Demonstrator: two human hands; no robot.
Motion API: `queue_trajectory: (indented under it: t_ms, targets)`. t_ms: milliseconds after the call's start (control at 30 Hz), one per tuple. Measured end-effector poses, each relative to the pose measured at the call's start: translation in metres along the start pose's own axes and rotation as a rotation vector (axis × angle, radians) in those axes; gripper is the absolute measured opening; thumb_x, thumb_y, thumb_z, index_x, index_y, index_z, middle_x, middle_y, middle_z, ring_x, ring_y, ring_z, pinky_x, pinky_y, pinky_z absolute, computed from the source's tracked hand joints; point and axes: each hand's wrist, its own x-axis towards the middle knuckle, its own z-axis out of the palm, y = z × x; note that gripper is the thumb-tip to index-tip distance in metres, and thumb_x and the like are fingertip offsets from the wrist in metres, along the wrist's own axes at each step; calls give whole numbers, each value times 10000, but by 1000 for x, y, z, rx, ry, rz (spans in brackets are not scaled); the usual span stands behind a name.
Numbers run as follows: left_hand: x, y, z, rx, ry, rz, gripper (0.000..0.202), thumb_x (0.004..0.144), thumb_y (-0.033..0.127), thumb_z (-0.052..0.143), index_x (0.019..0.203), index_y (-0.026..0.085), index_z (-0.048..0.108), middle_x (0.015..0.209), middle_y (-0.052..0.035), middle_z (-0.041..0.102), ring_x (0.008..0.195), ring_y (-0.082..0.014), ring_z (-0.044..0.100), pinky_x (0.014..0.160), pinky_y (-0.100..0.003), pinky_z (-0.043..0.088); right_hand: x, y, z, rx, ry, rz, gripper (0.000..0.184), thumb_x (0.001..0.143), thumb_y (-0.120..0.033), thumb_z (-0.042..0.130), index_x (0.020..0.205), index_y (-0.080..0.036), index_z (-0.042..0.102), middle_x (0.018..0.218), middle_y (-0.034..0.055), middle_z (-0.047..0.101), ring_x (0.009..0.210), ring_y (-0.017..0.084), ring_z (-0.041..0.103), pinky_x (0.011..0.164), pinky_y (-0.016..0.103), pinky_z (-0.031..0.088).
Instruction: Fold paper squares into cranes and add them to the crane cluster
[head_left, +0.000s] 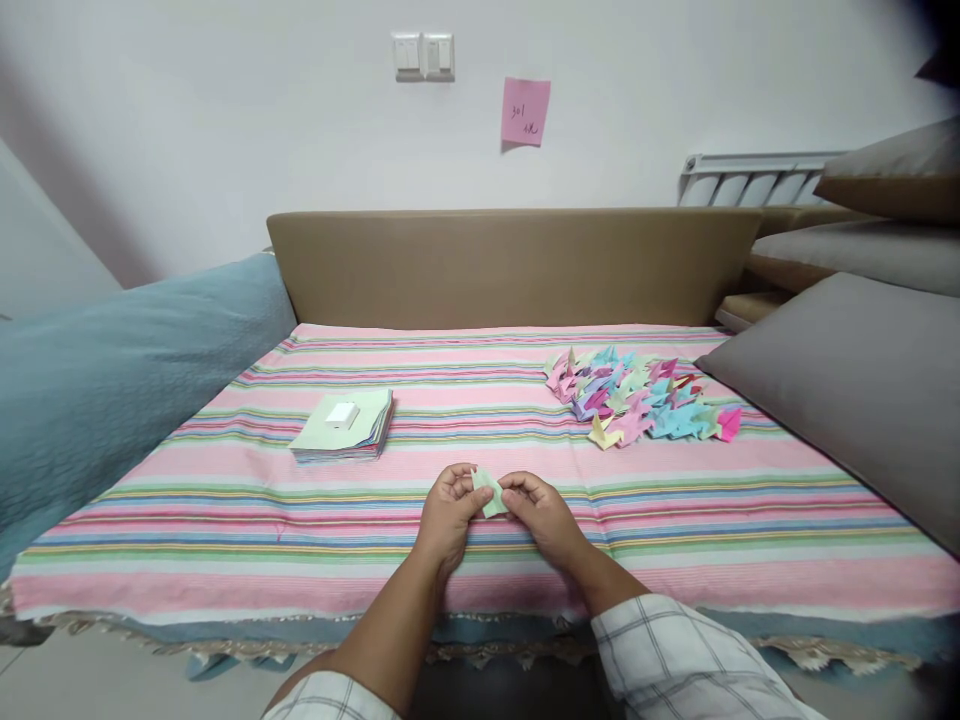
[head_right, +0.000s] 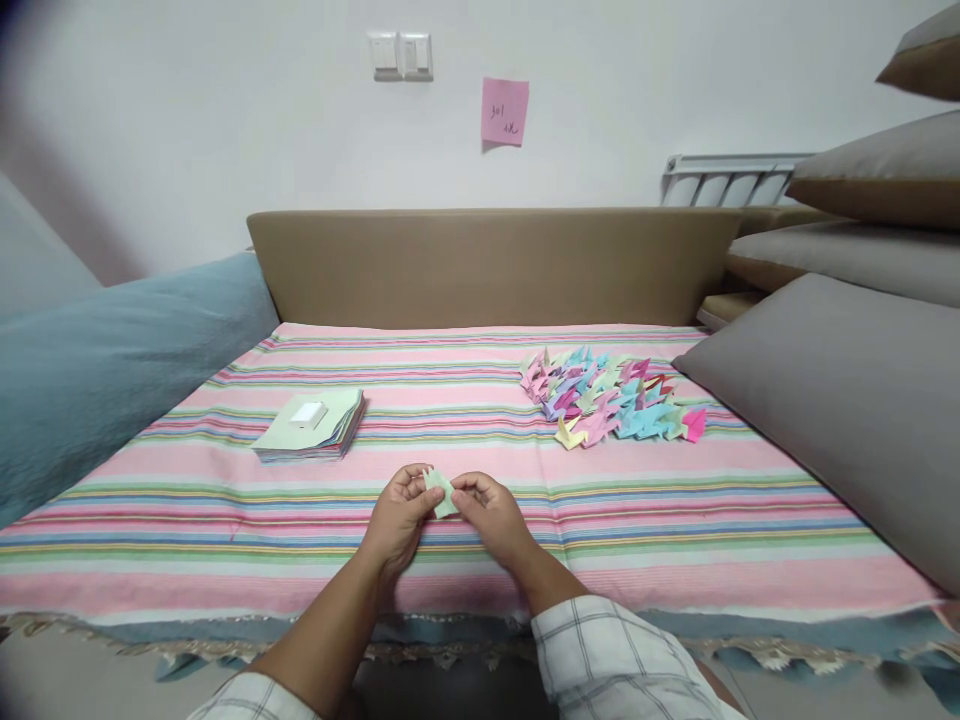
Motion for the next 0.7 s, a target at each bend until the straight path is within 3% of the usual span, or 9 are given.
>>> queue_trajectory:
  t_ms: [100,400,700]
  targets:
    - [-1,0,0,3,-11,-2,428,550,185,797,880,170,526,628,47,633,537,-72,562,575,-197,433,0,1,-2,-18,12,1,295,709,-453,654,835,-189,618,617,-37,515,555,103,425,560,255,357]
    - [-2,0,-1,44,-26,-13,383,540,204,805,820,164,547,634,43,636,550,-73,567,576,-195,443,2,3,-5,-27,-3,8,269,725,-425,643,795,-166,624,602,-36,520,554,94,447,558,241,369]
    - [-1,-4,-2,134,-30,19,330,553,240,798,754,153,550,632,39,602,571,-71,540,573,-191,416,2,3,0,-101,82,26,269,680,-421,646,736,-166,582,540,-50,497,477,85,449,484,222,353]
